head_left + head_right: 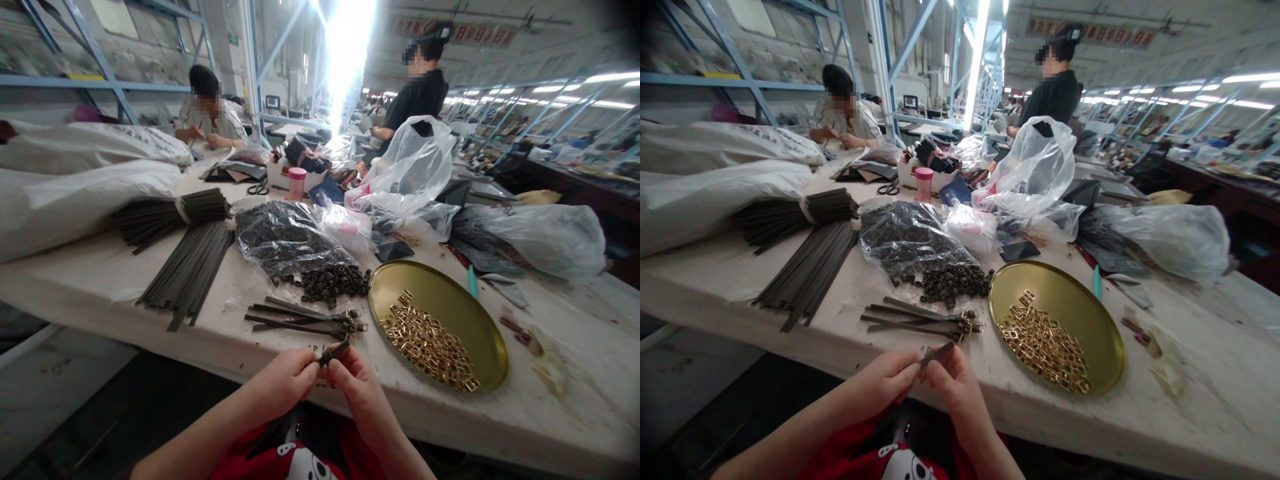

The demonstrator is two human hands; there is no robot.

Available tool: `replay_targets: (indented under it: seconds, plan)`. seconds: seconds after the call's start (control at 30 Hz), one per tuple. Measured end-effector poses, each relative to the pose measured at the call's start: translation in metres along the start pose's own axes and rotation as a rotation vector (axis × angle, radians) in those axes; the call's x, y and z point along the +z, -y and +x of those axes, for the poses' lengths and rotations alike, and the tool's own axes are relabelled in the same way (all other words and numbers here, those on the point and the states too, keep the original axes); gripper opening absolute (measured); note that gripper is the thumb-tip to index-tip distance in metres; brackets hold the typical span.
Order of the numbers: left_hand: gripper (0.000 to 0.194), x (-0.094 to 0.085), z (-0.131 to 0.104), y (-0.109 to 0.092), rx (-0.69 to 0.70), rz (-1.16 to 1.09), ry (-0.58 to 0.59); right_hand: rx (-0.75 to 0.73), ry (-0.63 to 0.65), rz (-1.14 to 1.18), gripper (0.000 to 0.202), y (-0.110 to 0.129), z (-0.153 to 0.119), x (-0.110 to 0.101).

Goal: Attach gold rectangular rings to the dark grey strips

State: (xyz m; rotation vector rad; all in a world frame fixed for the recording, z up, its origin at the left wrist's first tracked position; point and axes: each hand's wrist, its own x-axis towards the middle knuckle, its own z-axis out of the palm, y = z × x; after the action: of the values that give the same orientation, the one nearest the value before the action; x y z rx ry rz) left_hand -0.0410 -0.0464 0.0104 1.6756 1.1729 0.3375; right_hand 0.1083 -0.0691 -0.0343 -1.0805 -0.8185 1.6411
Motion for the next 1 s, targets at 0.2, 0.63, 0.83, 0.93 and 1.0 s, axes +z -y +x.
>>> replay_targets:
  seconds: [0.2,0.63,0.83,0.93,1.0]
  plan:
    - [0.029,0.001,-0.001,0.001,0.043,-0.164,0.099,0.073,0.055,-0.023,0.028,-0.002,-0.001,0.005]
    - [0.029,-0.002,-0.003,0.007,-0.089,-0.162,0.107,0.006,-0.054,-0.014,0.035,-0.002,0.006,-0.015]
    - [0.027,-0.001,-0.005,0.011,-0.053,-0.13,0.098,0.017,-0.059,-0.031,0.034,0.0,0.005,-0.017]
    - [0.027,-0.002,-0.007,0.011,-0.052,-0.124,0.069,-0.029,-0.129,0.061,0.032,0.005,0.007,-0.022]
    - [0.028,-0.002,-0.008,0.011,-0.07,-0.175,0.068,-0.037,-0.16,0.106,0.029,0.007,0.009,-0.025]
